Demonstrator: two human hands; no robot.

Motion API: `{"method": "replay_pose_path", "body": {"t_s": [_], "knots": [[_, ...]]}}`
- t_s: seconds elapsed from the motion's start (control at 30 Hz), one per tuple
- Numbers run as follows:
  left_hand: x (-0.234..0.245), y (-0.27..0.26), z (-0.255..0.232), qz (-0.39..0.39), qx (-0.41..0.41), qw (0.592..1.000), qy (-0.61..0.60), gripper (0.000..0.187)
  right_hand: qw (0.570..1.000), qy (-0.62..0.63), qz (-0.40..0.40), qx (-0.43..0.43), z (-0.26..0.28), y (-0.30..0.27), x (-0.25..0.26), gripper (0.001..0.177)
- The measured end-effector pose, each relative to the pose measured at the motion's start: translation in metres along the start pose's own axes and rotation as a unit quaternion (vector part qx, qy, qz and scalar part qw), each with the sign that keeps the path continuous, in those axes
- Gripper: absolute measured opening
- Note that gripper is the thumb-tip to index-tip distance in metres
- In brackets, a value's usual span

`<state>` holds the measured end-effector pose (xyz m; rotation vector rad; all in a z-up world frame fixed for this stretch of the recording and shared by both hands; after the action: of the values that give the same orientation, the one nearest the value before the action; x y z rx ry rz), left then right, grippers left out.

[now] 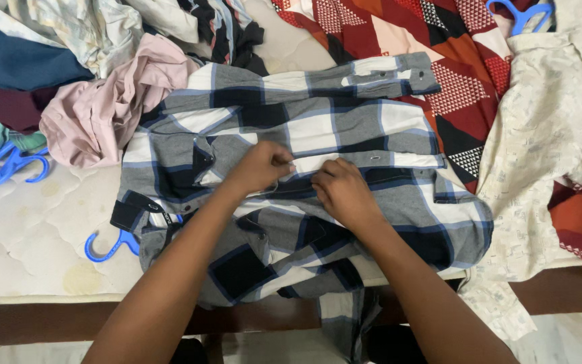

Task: The person folds a light-colored shirt, places it on a blue hanger, and buttons it. They then repeat the process with a plaid shirt, folding, hanging, and buttoning it on the bed.

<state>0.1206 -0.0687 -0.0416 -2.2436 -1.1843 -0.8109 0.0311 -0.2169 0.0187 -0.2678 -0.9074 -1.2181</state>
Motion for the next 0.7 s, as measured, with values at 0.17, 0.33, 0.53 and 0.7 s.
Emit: {"method": "replay_pose_path", "body": {"t_s": [0.17, 0.33, 0.53, 0.7], "knots": [[0.015, 0.005, -0.04, -0.048, -0.043, 0.997, 0.032, 0.018, 0.997, 0.052, -0.036, 0.044, 0.014, 0.0, 0.021, 0.011], [0.019, 0.016, -0.065, -0.051, -0.06, 0.995, 0.053, 0.02, 0.985, 0.134, -0.107, 0.026, 0.011, -0.002, 0.044, 0.01], [0.005, 0.026, -0.048, 0.014, -0.032, 0.999, 0.001, 0.021, 0.978, 0.168, -0.117, 0.027, 0.009, -0.002, 0.046, 0.012], [-0.001, 0.024, -0.048, 0.02, -0.022, 0.999, -0.037, 0.021, 0.979, 0.164, -0.118, 0.028, 0.013, 0.001, 0.044, 0.013]]}}
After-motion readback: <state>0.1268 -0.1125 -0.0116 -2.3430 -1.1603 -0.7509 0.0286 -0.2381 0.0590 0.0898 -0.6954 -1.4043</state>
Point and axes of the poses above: each hand's wrist, its own y-axis towards the middle knuckle, its own x-axis out of the back of the hand, z = x × y, the point moved 8 cm from there along y, towards the middle knuckle, and after that the axes turned 15 degrees about y, right-handed, at the moved point
